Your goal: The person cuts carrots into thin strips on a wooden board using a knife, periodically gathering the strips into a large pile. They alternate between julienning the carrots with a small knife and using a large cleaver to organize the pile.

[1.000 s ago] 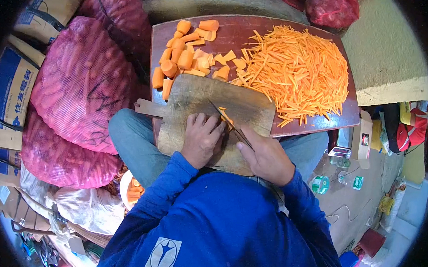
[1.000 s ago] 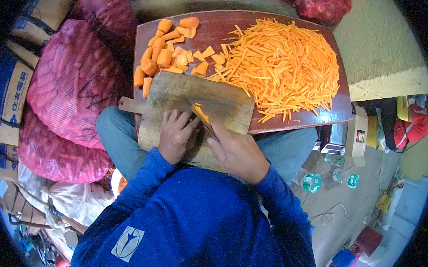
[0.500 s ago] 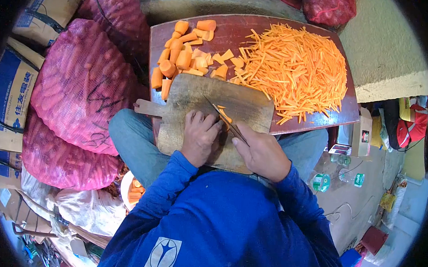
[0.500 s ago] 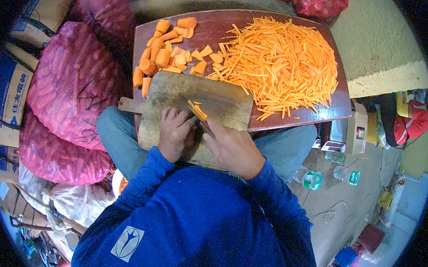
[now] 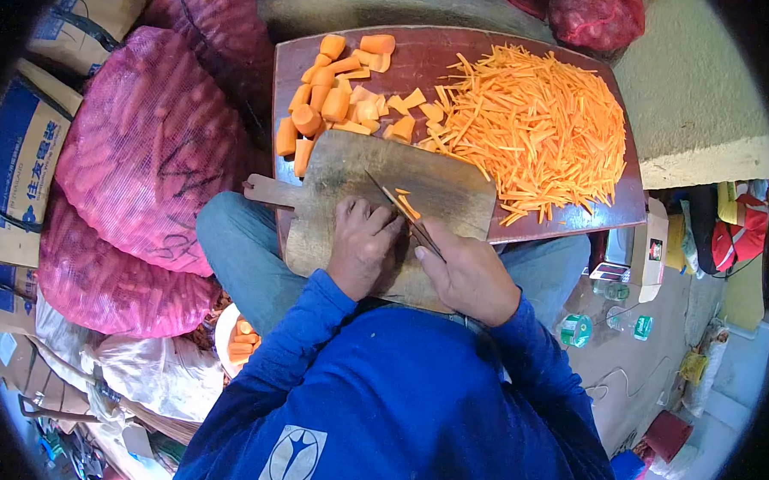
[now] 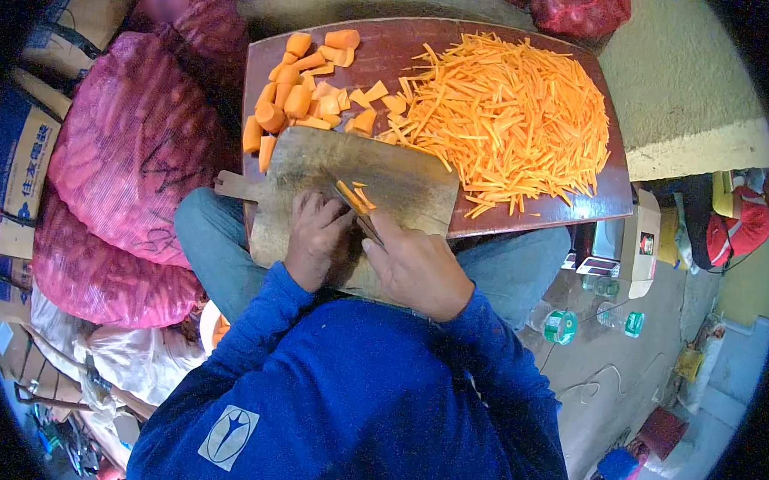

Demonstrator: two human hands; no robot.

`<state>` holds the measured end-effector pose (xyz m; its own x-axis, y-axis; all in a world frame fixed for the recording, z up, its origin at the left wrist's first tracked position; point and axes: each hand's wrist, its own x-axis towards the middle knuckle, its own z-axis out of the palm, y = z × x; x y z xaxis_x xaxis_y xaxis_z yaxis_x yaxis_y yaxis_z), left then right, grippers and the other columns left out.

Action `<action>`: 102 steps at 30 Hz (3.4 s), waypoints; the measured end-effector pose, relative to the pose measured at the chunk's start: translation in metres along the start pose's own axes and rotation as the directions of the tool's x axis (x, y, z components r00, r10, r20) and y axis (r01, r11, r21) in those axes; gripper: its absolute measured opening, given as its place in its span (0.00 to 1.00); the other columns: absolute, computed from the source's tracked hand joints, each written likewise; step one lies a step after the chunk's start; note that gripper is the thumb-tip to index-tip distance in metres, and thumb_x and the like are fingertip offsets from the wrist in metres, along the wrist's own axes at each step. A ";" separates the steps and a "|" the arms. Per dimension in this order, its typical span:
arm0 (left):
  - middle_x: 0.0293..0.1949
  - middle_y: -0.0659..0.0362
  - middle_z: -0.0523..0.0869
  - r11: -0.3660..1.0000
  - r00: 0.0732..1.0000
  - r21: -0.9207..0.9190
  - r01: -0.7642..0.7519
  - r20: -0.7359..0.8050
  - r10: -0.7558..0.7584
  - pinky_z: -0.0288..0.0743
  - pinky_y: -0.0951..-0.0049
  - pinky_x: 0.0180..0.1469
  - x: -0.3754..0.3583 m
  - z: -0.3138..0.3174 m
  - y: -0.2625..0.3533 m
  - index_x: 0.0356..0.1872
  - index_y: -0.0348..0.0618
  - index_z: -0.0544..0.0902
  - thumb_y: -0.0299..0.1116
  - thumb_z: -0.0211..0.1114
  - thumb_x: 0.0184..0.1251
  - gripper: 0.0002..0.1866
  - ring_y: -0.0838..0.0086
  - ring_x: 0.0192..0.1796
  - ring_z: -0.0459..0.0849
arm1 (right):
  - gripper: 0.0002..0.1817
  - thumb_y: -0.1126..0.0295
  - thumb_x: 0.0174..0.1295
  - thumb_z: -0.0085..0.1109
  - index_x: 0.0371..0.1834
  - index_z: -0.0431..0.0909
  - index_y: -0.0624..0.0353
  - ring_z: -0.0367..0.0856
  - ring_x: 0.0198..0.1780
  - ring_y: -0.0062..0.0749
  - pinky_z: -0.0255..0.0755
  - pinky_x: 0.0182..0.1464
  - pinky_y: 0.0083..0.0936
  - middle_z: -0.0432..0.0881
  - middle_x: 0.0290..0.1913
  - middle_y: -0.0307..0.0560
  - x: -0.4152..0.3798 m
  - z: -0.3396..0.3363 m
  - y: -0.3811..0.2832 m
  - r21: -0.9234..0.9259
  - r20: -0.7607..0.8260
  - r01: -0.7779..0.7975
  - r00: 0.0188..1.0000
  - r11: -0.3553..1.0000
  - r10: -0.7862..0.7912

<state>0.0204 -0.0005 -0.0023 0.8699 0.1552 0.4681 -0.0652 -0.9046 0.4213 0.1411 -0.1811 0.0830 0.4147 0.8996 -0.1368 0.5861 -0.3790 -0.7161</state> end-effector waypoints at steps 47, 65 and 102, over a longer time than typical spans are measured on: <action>0.43 0.49 0.82 0.998 0.997 -0.053 0.013 -0.077 -0.017 0.71 0.48 0.62 -0.003 -0.001 0.004 0.44 0.36 0.88 0.27 0.73 0.51 0.16 0.49 0.53 0.80 | 0.22 0.62 0.77 0.58 0.65 0.70 0.64 0.88 0.37 0.71 0.80 0.41 0.62 0.87 0.34 0.69 -0.021 0.012 -0.005 -0.121 -0.002 0.036 0.999 0.992 -0.037; 0.33 0.55 0.88 0.764 0.763 -0.545 0.347 -0.310 -0.567 0.77 0.70 0.41 0.004 -0.010 -0.005 0.33 0.34 0.91 0.20 0.75 0.66 0.02 0.70 0.37 0.85 | 0.15 0.66 0.75 0.64 0.56 0.82 0.65 0.88 0.35 0.60 0.79 0.41 0.46 0.83 0.34 0.67 -0.027 0.008 0.013 0.341 -0.041 -0.026 0.998 0.940 0.042; 0.63 0.50 0.82 0.995 0.986 0.042 -0.086 0.147 0.079 0.62 0.45 0.69 0.118 0.032 -0.001 0.67 0.48 0.86 0.57 0.84 0.52 0.41 0.52 0.67 0.75 | 0.29 0.65 0.64 0.71 0.68 0.78 0.64 0.83 0.49 0.45 0.81 0.50 0.42 0.85 0.53 0.51 -0.050 0.024 0.054 -0.461 -0.317 0.073 0.917 0.884 -0.241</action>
<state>0.1384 0.0059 0.0276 0.9243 0.0234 0.3809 -0.1191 -0.9306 0.3462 0.1355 -0.2417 0.0347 0.4597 0.8478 0.2644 0.8697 -0.3695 -0.3273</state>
